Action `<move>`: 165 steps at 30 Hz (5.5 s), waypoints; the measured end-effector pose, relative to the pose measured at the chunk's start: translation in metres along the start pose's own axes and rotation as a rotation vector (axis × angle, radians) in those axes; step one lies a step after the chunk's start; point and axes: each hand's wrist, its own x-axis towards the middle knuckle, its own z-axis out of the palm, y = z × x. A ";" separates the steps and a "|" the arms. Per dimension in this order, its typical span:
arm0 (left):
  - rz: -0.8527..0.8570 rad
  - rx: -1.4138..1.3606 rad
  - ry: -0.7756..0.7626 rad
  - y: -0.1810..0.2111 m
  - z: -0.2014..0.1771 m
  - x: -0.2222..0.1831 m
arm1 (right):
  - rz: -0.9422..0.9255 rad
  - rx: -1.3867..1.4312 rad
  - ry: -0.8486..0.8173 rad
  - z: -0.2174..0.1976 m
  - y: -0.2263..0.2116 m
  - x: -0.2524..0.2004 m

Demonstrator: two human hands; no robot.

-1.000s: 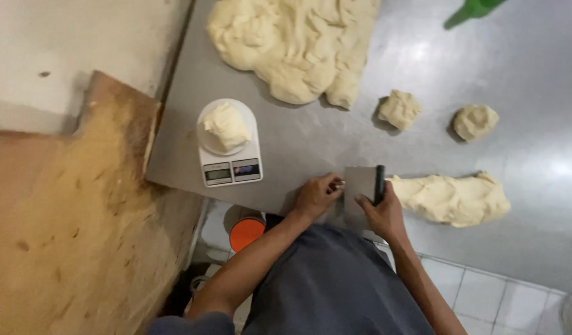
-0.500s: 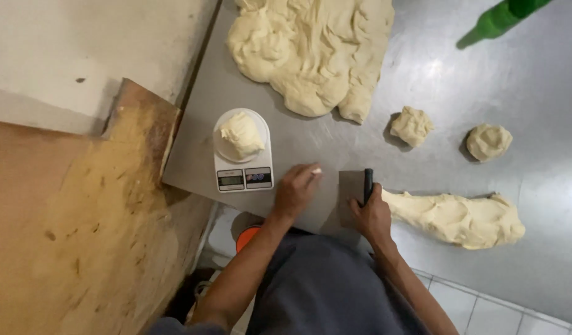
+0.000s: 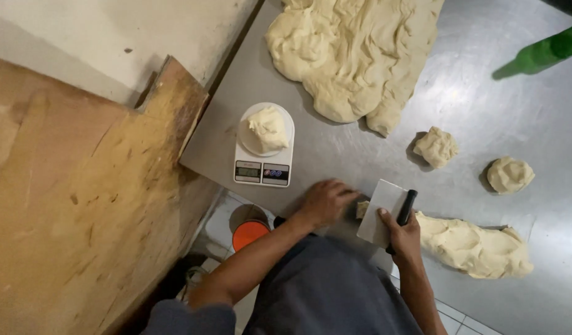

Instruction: Cutting large pieces of dough into smaller portions and weighing them on a digital scale.

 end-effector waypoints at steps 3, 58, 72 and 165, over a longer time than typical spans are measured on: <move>0.078 0.087 0.039 0.013 0.043 -0.001 | 0.016 -0.075 0.055 0.003 -0.024 -0.018; 0.024 -0.487 0.469 0.121 -0.018 0.267 | 0.018 -0.071 0.305 -0.102 0.002 -0.052; -0.113 -0.159 -0.256 0.075 0.021 0.025 | 0.090 -0.020 0.323 -0.128 0.006 -0.053; -0.383 -0.006 0.485 0.018 -0.051 0.044 | -0.139 -0.123 -0.033 -0.060 -0.007 0.002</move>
